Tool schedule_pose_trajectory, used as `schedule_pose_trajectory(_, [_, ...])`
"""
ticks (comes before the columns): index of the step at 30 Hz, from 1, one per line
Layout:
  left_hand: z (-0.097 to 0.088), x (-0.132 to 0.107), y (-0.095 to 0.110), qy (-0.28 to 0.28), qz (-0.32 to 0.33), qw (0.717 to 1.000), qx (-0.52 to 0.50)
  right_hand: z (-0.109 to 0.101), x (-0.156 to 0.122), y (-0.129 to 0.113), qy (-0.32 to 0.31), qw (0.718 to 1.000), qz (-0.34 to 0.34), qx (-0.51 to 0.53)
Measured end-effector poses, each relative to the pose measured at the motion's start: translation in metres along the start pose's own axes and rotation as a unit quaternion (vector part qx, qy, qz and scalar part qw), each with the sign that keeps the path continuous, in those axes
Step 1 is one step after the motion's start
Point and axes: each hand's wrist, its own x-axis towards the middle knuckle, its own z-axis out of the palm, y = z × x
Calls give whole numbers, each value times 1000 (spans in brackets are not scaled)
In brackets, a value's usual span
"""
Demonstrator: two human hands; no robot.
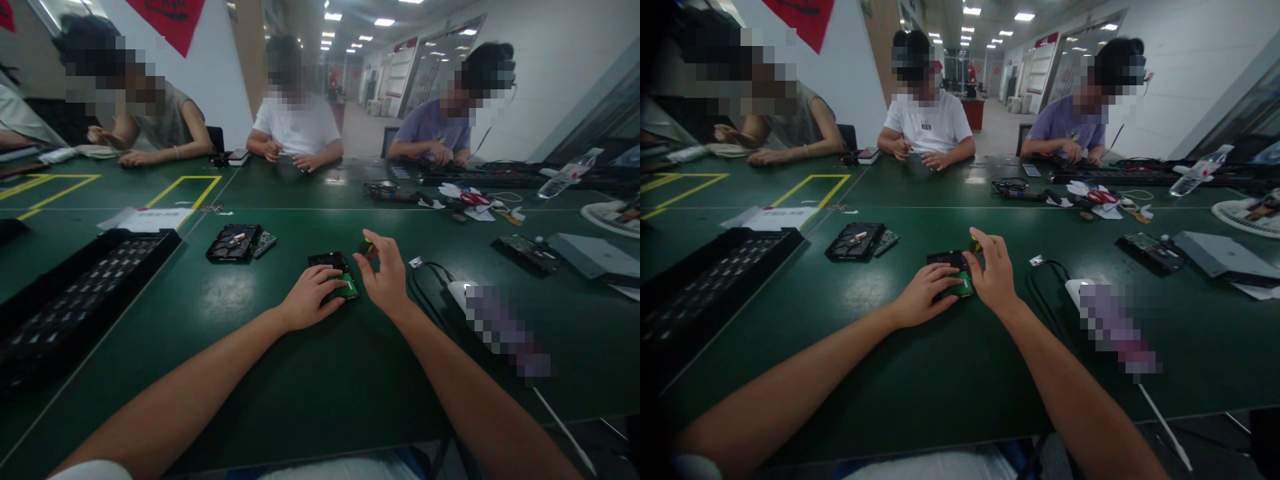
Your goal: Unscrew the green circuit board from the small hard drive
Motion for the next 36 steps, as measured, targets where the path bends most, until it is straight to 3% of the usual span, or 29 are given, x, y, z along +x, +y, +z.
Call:
schedule_pose_trajectory(5, [0, -1, -1, 0, -1, 1000, 0, 2, -3, 0, -36, 998, 8, 42])
schedule_pose_trajectory(16, [1, 0, 0, 2, -3, 1000, -10, -1, -1, 1, -2, 1000, 5, -1])
schedule_pose_trajectory(24, [2, 0, 0, 4, -1, 1000, -5, 3, -7, 7, -39, 996, 38, 64])
schedule_pose_trajectory(36, [-1, 0, 2, -1, -8, 1000, -6, 1, -2, 0, -7, 1000, 10, 4])
